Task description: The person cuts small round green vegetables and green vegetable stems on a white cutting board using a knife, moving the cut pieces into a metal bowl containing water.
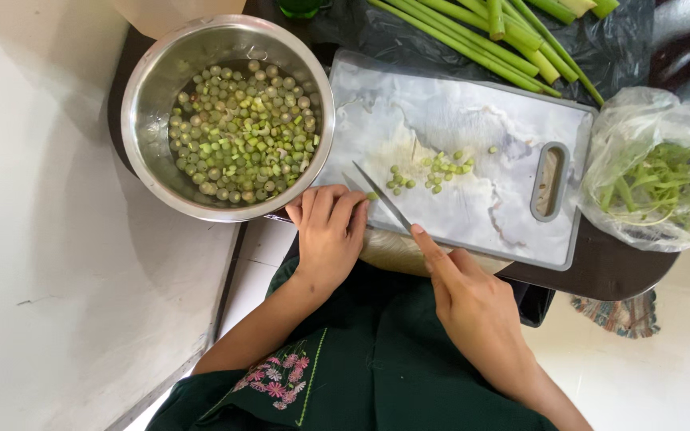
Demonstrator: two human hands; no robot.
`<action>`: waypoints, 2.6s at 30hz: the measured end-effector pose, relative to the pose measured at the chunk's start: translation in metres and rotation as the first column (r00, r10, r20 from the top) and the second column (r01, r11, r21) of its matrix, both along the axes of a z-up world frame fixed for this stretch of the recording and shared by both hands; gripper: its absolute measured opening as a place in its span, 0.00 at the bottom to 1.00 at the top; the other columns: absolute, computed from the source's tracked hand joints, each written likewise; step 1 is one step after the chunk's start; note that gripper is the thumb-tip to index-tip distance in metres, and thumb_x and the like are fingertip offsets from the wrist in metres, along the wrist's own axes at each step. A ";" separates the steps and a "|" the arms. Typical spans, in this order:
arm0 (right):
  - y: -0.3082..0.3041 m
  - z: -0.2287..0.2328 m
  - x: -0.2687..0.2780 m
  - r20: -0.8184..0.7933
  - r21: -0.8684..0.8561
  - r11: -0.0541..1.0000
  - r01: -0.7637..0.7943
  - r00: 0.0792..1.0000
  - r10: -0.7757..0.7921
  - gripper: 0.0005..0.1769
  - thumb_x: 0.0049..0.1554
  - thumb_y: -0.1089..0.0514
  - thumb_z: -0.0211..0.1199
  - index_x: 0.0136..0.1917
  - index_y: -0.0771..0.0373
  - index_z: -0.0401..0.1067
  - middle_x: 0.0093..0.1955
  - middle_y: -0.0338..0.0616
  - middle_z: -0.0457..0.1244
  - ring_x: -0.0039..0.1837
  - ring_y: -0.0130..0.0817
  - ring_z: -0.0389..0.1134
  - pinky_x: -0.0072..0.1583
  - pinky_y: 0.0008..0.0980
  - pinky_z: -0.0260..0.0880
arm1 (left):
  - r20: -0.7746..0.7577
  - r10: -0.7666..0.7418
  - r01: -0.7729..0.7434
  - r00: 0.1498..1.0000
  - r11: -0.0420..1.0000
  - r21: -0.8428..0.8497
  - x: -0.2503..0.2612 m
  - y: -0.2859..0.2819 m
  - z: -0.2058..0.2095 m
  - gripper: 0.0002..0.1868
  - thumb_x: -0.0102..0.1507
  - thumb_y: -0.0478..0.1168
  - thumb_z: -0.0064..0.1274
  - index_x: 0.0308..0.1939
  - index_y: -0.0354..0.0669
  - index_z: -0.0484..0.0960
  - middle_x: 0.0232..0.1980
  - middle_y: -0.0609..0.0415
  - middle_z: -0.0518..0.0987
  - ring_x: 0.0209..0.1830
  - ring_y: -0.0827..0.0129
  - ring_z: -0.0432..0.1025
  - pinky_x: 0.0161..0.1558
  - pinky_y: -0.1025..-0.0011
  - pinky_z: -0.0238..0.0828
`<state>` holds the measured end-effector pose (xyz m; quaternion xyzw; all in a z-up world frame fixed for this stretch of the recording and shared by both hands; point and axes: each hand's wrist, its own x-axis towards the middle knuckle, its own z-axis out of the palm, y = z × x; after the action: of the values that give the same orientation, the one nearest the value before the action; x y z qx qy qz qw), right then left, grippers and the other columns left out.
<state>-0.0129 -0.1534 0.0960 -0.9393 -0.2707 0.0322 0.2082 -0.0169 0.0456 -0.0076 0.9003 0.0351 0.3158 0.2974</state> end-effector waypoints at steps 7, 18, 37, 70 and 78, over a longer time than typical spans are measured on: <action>0.010 -0.009 0.001 0.023 -0.211 0.977 -0.023 0.999 0.029 0.35 0.56 0.64 0.60 0.76 0.50 0.62 0.36 0.48 0.62 0.30 0.46 0.66 0.31 0.43 0.65 | -0.008 -0.008 0.007 1.000 1.000 -0.010 0.000 0.000 0.001 0.09 0.62 0.36 0.63 0.46 0.46 0.82 0.48 0.57 0.75 0.53 0.60 0.68 0.60 0.55 0.52; 0.006 0.000 -0.003 0.020 -0.098 0.995 -0.033 0.999 0.035 0.36 0.57 0.65 0.58 0.77 0.50 0.61 0.33 0.47 0.60 0.31 0.47 0.65 0.34 0.44 0.65 | -0.022 0.000 0.000 1.000 1.000 -0.008 -0.001 0.000 0.001 0.09 0.62 0.37 0.63 0.46 0.47 0.82 0.47 0.58 0.75 0.53 0.61 0.68 0.61 0.55 0.52; 0.009 -0.006 -0.004 0.016 -0.137 0.990 -0.042 0.999 0.044 0.36 0.58 0.65 0.57 0.78 0.49 0.60 0.33 0.47 0.60 0.29 0.46 0.65 0.33 0.43 0.66 | -0.030 0.007 -0.007 1.000 1.000 0.011 0.000 0.001 0.000 0.07 0.63 0.37 0.62 0.45 0.47 0.83 0.47 0.60 0.76 0.54 0.63 0.68 0.61 0.54 0.50; 0.016 -0.005 -0.002 0.011 -0.118 0.991 -0.067 0.998 0.069 0.35 0.57 0.65 0.58 0.77 0.51 0.61 0.34 0.47 0.61 0.31 0.47 0.66 0.35 0.44 0.67 | -0.021 0.031 -0.030 0.999 0.999 0.013 -0.010 0.003 0.006 0.07 0.62 0.36 0.63 0.44 0.47 0.83 0.46 0.61 0.77 0.55 0.64 0.69 0.57 0.53 0.49; 0.024 -0.010 0.006 0.036 -0.143 0.987 -0.070 0.997 0.075 0.37 0.56 0.65 0.58 0.77 0.50 0.59 0.35 0.48 0.62 0.32 0.48 0.66 0.34 0.44 0.67 | -0.007 0.034 -0.034 0.999 0.999 0.039 -0.012 0.006 0.017 0.07 0.61 0.36 0.62 0.43 0.47 0.83 0.46 0.60 0.78 0.55 0.62 0.70 0.56 0.52 0.48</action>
<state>-0.0068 -0.1292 0.0857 -0.9417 -0.3060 0.0394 0.1340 -0.0291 0.0512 0.0090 0.9065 0.0452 0.3180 0.2742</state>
